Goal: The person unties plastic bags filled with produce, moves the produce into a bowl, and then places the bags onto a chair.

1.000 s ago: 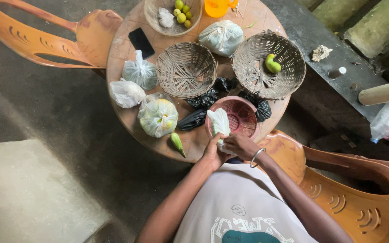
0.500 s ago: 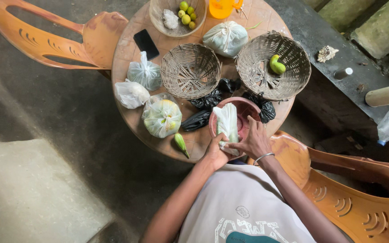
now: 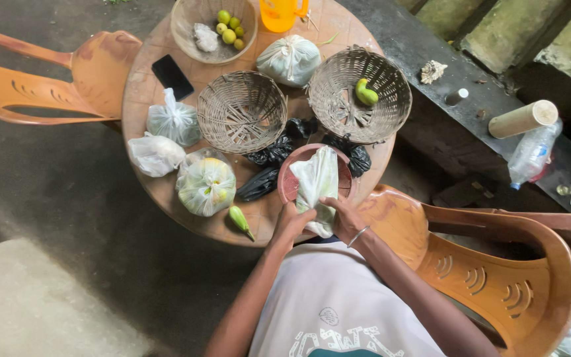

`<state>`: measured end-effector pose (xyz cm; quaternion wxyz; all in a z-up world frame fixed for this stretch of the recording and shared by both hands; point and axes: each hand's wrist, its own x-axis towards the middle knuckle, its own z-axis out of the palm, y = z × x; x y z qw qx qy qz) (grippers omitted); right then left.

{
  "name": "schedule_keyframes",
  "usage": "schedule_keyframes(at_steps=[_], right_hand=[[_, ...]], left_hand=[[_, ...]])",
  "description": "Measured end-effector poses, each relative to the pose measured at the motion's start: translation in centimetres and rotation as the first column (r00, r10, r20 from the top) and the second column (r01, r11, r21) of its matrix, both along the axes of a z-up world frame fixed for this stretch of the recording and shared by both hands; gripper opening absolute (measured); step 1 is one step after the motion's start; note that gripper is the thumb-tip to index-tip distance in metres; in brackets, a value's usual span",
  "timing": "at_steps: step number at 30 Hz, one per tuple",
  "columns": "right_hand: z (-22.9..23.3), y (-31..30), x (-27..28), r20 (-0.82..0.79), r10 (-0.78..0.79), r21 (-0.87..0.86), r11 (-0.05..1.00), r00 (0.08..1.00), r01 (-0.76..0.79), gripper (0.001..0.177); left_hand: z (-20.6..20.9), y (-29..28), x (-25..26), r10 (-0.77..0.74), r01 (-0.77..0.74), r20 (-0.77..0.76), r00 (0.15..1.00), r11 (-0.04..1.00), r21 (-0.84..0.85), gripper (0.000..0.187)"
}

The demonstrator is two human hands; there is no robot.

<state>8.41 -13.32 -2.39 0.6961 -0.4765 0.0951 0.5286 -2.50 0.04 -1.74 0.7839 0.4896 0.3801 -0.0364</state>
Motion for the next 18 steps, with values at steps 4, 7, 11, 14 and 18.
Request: schedule_keyframes(at_steps=[4, 7, 11, 14, 18], right_hand=[[1.7, 0.9, 0.1, 0.018, -0.043, -0.009, 0.999, 0.999, 0.043, 0.047], [1.8, 0.5, -0.3, -0.089, -0.068, 0.040, 0.997, 0.994, 0.072, 0.048], [0.6, 0.2, -0.4, -0.173, -0.055, -0.036, 0.998, 0.983, 0.049, 0.052], [-1.4, -0.1, -0.4, -0.237, -0.084, 0.006, 0.996, 0.968, 0.088, 0.049], [-3.9, -0.9, 0.3, -0.217, -0.109, -0.010, 0.994, 0.970, 0.109, 0.040]], left_hand=[[0.8, -0.3, -0.2, 0.038, -0.040, -0.014, 0.999, 0.970, -0.240, 0.042], [-0.6, -0.1, -0.2, -0.031, 0.012, -0.053, 0.998, 0.943, -0.333, 0.043], [-2.6, -0.6, -0.5, -0.083, 0.066, -0.039, 0.996, 0.943, -0.326, 0.043], [-3.3, -1.9, -1.2, -0.133, 0.142, -0.069, 0.989, 0.977, 0.156, 0.046], [-1.4, -2.0, 0.1, -0.168, 0.260, -0.260, 0.951, 0.889, 0.377, 0.062]])
